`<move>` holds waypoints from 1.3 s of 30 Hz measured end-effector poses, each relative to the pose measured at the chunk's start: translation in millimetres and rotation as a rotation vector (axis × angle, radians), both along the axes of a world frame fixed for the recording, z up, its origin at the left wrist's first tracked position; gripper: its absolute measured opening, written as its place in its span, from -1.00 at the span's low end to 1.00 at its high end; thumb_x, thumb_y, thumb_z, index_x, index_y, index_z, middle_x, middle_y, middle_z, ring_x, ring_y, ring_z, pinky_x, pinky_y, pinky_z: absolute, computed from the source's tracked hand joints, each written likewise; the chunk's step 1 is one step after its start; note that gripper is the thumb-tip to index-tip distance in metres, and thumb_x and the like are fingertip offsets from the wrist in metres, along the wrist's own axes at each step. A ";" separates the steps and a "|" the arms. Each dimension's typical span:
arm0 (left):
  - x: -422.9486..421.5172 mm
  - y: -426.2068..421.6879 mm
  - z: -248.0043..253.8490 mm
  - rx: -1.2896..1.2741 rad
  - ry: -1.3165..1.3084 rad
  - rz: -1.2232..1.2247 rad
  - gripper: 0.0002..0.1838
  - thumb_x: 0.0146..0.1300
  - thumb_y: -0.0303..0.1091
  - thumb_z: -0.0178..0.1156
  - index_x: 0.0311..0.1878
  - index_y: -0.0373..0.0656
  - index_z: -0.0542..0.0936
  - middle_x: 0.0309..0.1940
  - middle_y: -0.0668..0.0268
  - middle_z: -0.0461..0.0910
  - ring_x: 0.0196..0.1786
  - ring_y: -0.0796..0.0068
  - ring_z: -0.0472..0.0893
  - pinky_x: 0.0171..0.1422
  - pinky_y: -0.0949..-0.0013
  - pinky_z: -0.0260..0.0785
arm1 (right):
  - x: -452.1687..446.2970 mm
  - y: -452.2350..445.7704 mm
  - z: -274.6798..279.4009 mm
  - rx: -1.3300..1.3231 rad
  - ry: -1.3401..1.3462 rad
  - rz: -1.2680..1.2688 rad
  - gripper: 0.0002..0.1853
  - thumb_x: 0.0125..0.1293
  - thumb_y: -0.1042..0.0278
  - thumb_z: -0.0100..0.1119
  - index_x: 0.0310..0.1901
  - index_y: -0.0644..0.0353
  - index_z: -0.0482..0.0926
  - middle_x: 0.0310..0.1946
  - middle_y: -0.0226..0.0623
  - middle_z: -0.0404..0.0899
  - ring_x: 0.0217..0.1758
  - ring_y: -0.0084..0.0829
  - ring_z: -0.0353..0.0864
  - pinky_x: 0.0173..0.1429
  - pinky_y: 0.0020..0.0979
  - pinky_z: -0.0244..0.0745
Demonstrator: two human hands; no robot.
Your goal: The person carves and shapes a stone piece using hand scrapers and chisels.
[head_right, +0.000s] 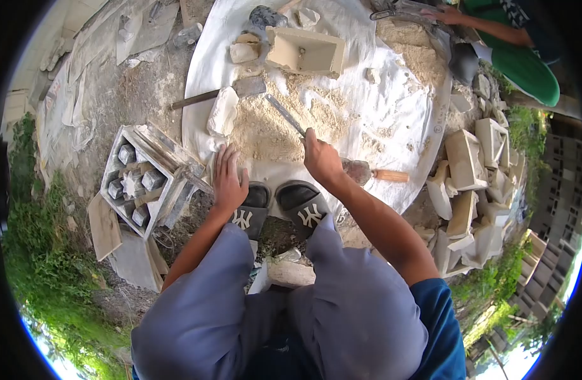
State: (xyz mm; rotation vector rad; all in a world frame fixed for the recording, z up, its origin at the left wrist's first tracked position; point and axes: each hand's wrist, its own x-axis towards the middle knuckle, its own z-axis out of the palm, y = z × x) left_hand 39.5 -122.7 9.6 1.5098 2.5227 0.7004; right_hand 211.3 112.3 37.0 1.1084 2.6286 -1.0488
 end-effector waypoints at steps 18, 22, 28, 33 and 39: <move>-1.4 4.0 0.2 -0.021 -0.005 0.007 -0.43 0.41 -0.31 0.17 0.45 -0.29 0.42 0.57 0.01 0.33 0.70 -0.10 0.17 0.78 -0.16 -0.06 | 15.0 17.3 -23.9 -0.091 -0.067 -0.074 -0.69 0.60 0.17 0.08 0.04 0.29 0.40 -0.27 0.45 0.66 -0.13 0.51 0.64 0.02 0.31 0.50; -0.9 3.9 -0.2 -0.045 0.005 0.000 -0.41 0.41 -0.30 0.17 0.47 -0.26 0.42 0.58 0.03 0.31 0.71 -0.07 0.15 0.79 -0.14 -0.08 | 30.7 16.1 -34.7 -0.131 -0.111 -0.108 -0.62 0.57 0.11 0.18 0.02 0.35 0.45 -0.28 0.43 0.66 -0.11 0.48 0.65 0.01 0.26 0.51; -1.2 1.6 -1.6 -0.050 -0.014 0.004 -0.41 0.42 -0.29 0.17 0.48 -0.24 0.42 0.59 0.06 0.30 0.71 -0.05 0.15 0.79 -0.13 -0.07 | 26.9 31.2 24.8 -0.171 -0.174 -0.234 -0.51 0.57 0.00 0.21 -0.27 0.40 0.62 -0.47 0.21 0.64 -0.37 0.14 0.69 -0.14 0.05 0.53; -0.5 2.6 -1.4 -0.045 -0.003 0.010 -0.42 0.40 -0.28 0.18 0.46 -0.21 0.47 0.59 0.06 0.30 0.71 -0.04 0.16 0.80 -0.12 -0.06 | 21.7 91.8 123.7 0.076 -0.170 0.188 -0.59 0.59 0.04 0.20 -0.20 0.30 0.62 -0.48 0.05 0.66 -0.40 0.06 0.69 -0.20 0.02 0.51; -1.3 3.2 -4.3 -0.001 0.040 -0.018 -0.51 0.38 -0.27 0.23 0.36 -0.03 0.64 0.58 0.09 0.34 0.71 -0.04 0.18 0.77 -0.17 0.00 | -24.4 110.5 206.5 0.131 -0.532 0.462 -0.67 0.59 0.12 0.20 -0.12 0.29 0.64 -0.45 -0.02 0.70 -0.31 0.03 0.76 -0.09 0.02 0.61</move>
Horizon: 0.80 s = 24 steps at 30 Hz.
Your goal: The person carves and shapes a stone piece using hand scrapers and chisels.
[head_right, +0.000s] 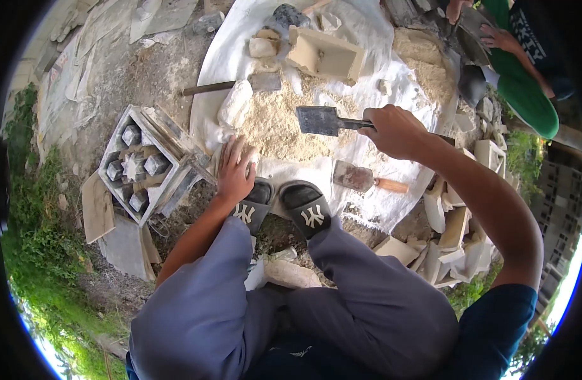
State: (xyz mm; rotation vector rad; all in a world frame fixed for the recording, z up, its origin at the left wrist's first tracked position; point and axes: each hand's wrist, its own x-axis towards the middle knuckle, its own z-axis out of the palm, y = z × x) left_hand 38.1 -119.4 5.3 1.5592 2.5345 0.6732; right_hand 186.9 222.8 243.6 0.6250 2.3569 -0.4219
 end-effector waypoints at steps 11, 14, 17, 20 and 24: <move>2.4 3.4 1.0 -0.155 0.074 -0.109 -0.56 0.41 -0.18 0.23 0.33 0.24 0.73 0.63 0.23 0.32 0.74 -0.12 0.06 0.79 -0.29 -0.11 | -16.2 -61.7 -73.3 0.093 0.217 0.372 -0.94 0.29 0.58 0.25 -0.25 0.32 0.70 -0.36 -0.03 0.77 -0.25 -0.07 0.86 -0.19 -0.14 0.78; 0.7 5.7 1.7 -0.219 0.075 -0.115 -0.54 0.43 -0.15 0.20 0.37 0.24 0.71 0.68 0.23 0.23 0.76 -0.11 0.00 0.80 -0.29 -0.19 | -33.2 -64.5 -57.9 0.034 0.235 0.355 -0.92 0.29 0.58 0.24 -0.28 0.29 0.72 -0.34 -0.05 0.78 -0.21 -0.09 0.87 -0.18 -0.17 0.78; 5.2 3.0 2.9 -0.264 0.064 -0.110 -0.53 0.45 -0.12 0.18 0.40 0.24 0.68 0.72 0.23 0.15 0.78 -0.10 -0.06 0.82 -0.29 -0.25 | -43.0 -68.2 -31.8 0.113 0.259 0.435 -0.92 0.27 0.57 0.27 -0.30 0.25 0.74 -0.32 -0.05 0.78 -0.16 -0.11 0.87 -0.19 -0.15 0.78; 8.5 4.6 5.2 -0.286 0.063 -0.095 -0.52 0.46 -0.09 0.16 0.41 0.25 0.67 0.73 0.21 0.12 0.79 -0.09 -0.09 0.82 -0.29 -0.27 | -52.2 -63.0 -58.6 0.139 0.164 0.395 -0.92 0.27 0.57 0.27 -0.27 0.25 0.74 -0.33 -0.05 0.77 -0.16 -0.10 0.87 -0.19 -0.14 0.78; 6.6 4.3 2.6 -0.275 0.061 -0.085 -0.52 0.46 -0.09 0.15 0.41 0.23 0.67 0.73 0.19 0.13 0.79 -0.08 -0.08 0.82 -0.29 -0.26 | -55.1 -66.5 -31.1 0.111 0.199 0.391 -0.90 0.28 0.55 0.28 -0.22 0.24 0.76 -0.31 -0.06 0.77 -0.15 -0.11 0.88 -0.18 -0.14 0.79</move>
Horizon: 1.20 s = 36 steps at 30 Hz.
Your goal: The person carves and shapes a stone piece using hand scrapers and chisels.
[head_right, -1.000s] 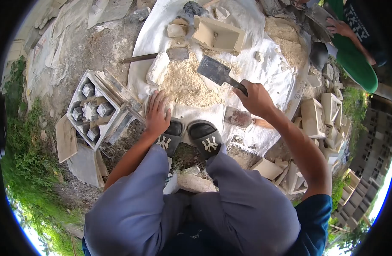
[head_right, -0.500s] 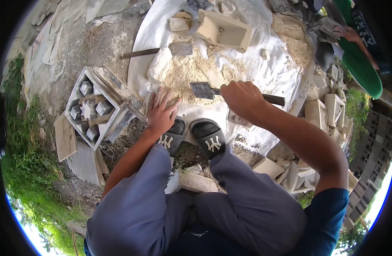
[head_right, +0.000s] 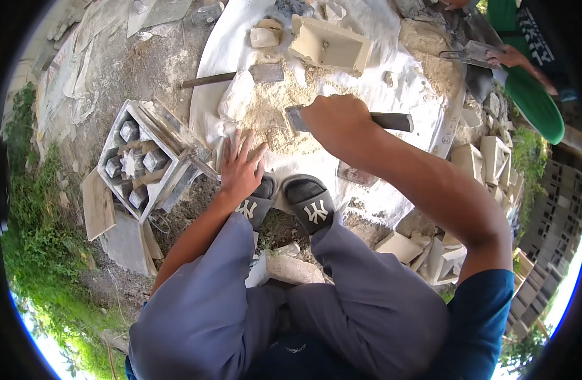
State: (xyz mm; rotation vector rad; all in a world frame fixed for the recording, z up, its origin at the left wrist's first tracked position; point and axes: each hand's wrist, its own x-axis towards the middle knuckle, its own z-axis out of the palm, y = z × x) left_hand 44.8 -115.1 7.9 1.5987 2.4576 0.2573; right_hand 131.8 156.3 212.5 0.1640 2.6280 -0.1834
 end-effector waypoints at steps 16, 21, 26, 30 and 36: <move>-1.6 -2.5 -2.6 0.149 -0.024 0.013 -0.54 0.44 -0.19 0.17 0.37 0.15 0.70 0.66 0.12 0.25 0.76 -0.08 0.04 0.81 -0.26 -0.17 | 39.2 60.3 66.4 -0.047 -0.157 -0.104 -0.85 0.27 0.61 0.26 -0.14 0.27 0.70 -0.27 -0.03 0.71 -0.14 0.05 0.75 0.01 -0.01 0.58; -1.8 -1.6 -0.8 0.133 -0.003 0.019 -0.46 0.44 -0.19 0.16 0.47 0.09 0.59 0.66 0.12 0.25 0.75 -0.06 0.06 0.81 -0.27 -0.17 | 21.5 39.5 70.7 -0.232 0.376 -0.089 -0.86 0.32 0.43 0.37 -0.17 0.31 0.69 -0.31 -0.04 0.73 -0.17 0.03 0.75 -0.05 -0.06 0.59; -0.4 -2.5 -0.4 0.149 -0.019 0.057 -0.37 0.44 -0.19 0.16 0.57 -0.01 0.45 0.65 0.12 0.25 0.75 0.02 0.08 0.81 -0.25 -0.16 | 1.8 1.8 12.2 -0.950 0.764 -0.529 -0.69 0.58 0.19 0.30 -0.24 0.29 0.64 -0.44 -0.29 0.70 -0.32 -0.38 0.75 -0.23 -0.29 0.57; -0.7 -1.9 1.6 0.172 -0.043 0.057 -0.27 0.43 -0.18 0.18 0.63 -0.15 0.32 0.63 0.08 0.26 0.74 0.04 0.12 0.81 -0.21 -0.14 | -16.1 -15.6 -30.6 -1.508 0.867 -0.871 -0.62 0.66 0.21 0.20 -0.39 0.15 0.47 -0.58 -0.61 0.28 -0.53 -0.65 0.31 -0.43 -0.45 0.18; -1.8 -3.0 -1.2 0.217 -0.071 0.071 -0.20 0.44 -0.15 0.17 0.64 -0.32 0.23 0.63 -0.02 0.27 0.73 0.01 0.14 0.81 -0.14 -0.12 | -15.2 -29.1 -0.2 -1.411 0.977 -0.640 -0.43 0.67 0.12 0.19 -0.58 0.14 0.37 -0.62 -0.64 0.25 -0.52 -0.70 0.11 -0.46 -0.42 0.00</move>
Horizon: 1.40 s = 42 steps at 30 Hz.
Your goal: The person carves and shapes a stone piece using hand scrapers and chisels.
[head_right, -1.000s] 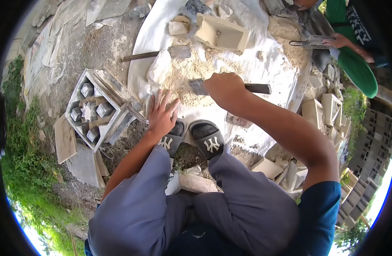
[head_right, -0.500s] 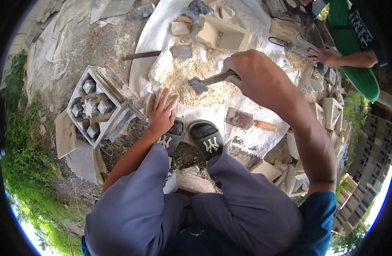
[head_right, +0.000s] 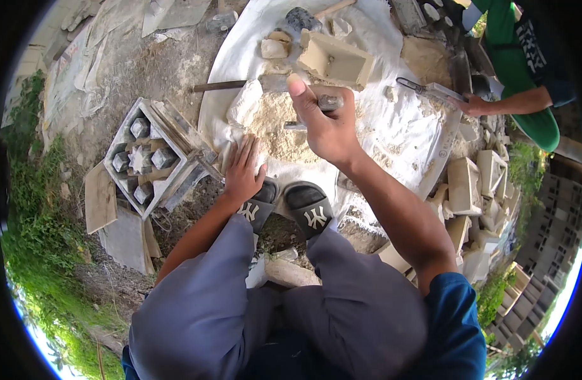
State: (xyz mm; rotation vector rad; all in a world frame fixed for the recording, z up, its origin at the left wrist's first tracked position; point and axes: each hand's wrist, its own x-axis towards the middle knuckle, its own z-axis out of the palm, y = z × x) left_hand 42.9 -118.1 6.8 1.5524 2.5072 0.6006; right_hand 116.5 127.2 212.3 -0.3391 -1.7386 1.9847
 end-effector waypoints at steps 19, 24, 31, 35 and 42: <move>-4.6 -4.7 1.8 -0.017 -0.013 0.002 -0.23 0.39 -0.16 0.19 0.60 -0.33 0.33 0.67 0.06 0.22 0.75 0.11 0.09 0.84 -0.06 -0.16 | -32.2 -51.8 -8.3 0.220 -0.186 0.021 -0.41 0.65 0.25 0.20 -0.63 0.29 0.39 -0.73 -0.52 0.17 -0.55 -0.69 0.09 -0.52 -0.36 0.02; -7.2 0.5 1.9 -0.001 -0.019 0.012 -0.24 0.39 -0.16 0.19 0.59 -0.33 0.34 0.66 0.06 0.23 0.75 0.11 0.10 0.83 -0.08 -0.15 | -43.9 -61.1 -12.6 0.205 -0.249 0.080 -0.42 0.65 0.29 0.18 -0.63 0.30 0.38 -0.74 -0.51 0.19 -0.55 -0.70 0.10 -0.52 -0.37 0.04; -6.6 -3.6 4.9 -0.001 -0.070 0.006 -0.23 0.38 -0.17 0.18 0.59 -0.34 0.34 0.66 0.05 0.23 0.75 0.08 0.09 0.83 -0.09 -0.16 | -40.0 -62.0 -27.6 0.315 -0.186 0.116 -0.42 0.67 0.28 0.17 -0.61 0.29 0.35 -0.71 -0.53 0.16 -0.53 -0.69 0.06 -0.51 -0.36 0.00; -4.9 -8.5 3.7 0.004 -0.045 0.002 -0.23 0.38 -0.17 0.19 0.59 -0.33 0.33 0.66 0.07 0.23 0.75 0.11 0.09 0.84 -0.08 -0.17 | -32.3 -64.7 1.6 0.159 -0.102 0.012 -0.41 0.67 0.30 0.16 -0.63 0.28 0.32 -0.71 -0.53 0.13 -0.56 -0.67 0.05 -0.52 -0.35 -0.03; -6.3 -0.4 6.7 -0.003 -0.047 0.017 -0.23 0.37 -0.18 0.20 0.59 -0.32 0.33 0.67 0.09 0.22 0.75 0.12 0.10 0.83 -0.09 -0.15 | -24.2 -61.7 -18.5 0.135 -0.096 -0.008 -0.43 0.65 0.36 0.17 -0.63 0.28 0.31 -0.72 -0.47 0.13 -0.59 -0.62 0.02 -0.53 -0.33 -0.03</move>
